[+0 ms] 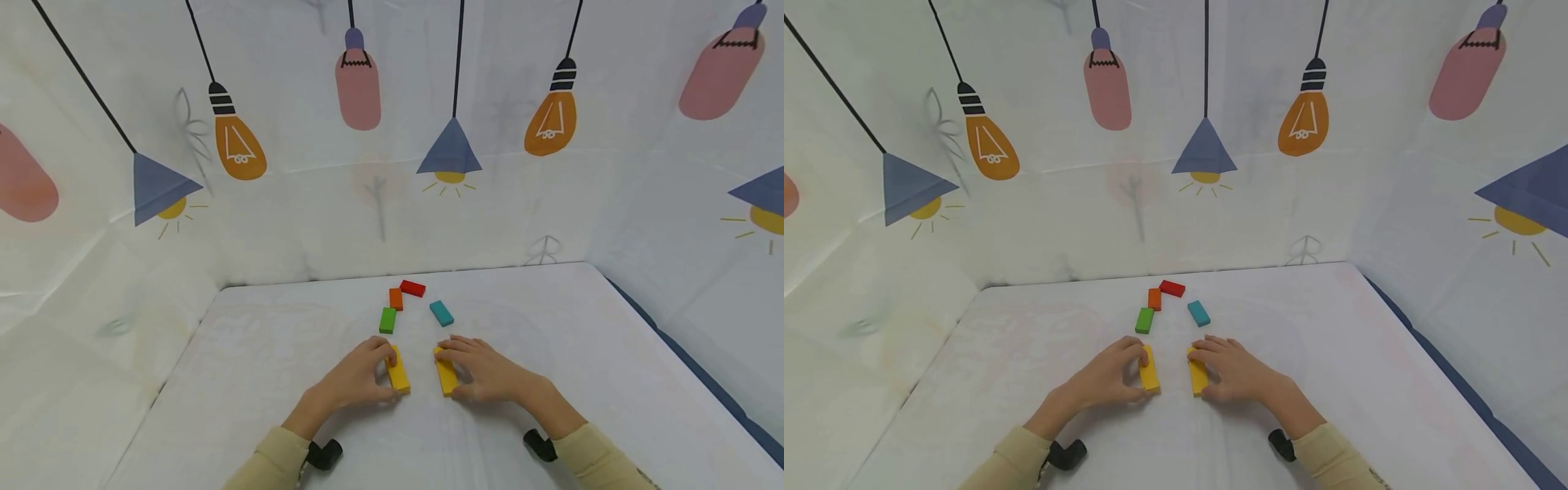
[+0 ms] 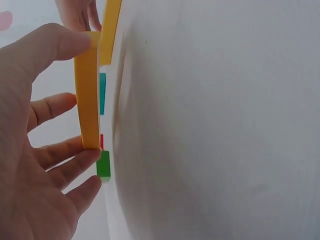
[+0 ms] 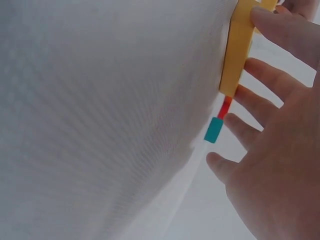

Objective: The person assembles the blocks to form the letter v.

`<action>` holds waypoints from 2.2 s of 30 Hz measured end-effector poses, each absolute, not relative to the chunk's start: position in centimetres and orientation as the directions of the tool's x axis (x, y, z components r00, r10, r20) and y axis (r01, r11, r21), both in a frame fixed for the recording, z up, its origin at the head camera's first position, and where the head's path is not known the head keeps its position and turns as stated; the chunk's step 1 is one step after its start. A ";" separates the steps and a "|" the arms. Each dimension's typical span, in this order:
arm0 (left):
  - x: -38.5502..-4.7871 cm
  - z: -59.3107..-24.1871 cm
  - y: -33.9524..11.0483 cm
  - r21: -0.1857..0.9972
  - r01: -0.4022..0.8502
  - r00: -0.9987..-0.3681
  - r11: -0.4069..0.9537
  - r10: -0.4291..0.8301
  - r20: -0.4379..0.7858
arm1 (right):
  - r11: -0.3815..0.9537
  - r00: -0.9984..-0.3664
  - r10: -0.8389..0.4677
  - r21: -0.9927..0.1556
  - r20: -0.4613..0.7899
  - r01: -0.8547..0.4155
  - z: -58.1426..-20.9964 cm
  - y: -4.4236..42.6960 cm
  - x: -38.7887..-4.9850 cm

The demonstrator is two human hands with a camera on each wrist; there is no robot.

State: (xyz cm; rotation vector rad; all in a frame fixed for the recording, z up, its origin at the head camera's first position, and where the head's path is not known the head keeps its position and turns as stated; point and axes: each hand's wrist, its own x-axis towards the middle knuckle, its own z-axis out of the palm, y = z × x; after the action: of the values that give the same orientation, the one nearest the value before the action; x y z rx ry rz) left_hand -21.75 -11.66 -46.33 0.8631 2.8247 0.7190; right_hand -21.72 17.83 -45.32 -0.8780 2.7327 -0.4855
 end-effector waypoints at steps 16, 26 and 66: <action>-20.7 -46.7 -9.5 0.441 0.454 -0.882 0.775 0.463 0.095 | 0.764 -0.793 -0.599 -0.376 -0.111 -0.524 -45.3 17.8 -21.5; -20.0 -46.8 -8.6 0.408 0.401 -0.900 0.820 0.436 0.009 | 0.764 -0.795 -0.598 -0.374 -0.105 -0.526 -45.3 17.8 -21.4; -19.4 -45.2 -8.7 0.209 0.464 -0.881 0.861 0.473 0.008 | 0.783 -0.837 -0.545 -0.393 -0.058 -0.482 -45.0 17.1 -21.7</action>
State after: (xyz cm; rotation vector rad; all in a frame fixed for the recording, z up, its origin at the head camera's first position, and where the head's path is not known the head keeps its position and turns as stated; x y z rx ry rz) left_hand -19.39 -8.71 -45.19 0.7528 2.9881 0.3190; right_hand -21.67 17.06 -45.00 -0.8146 2.8053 -0.5495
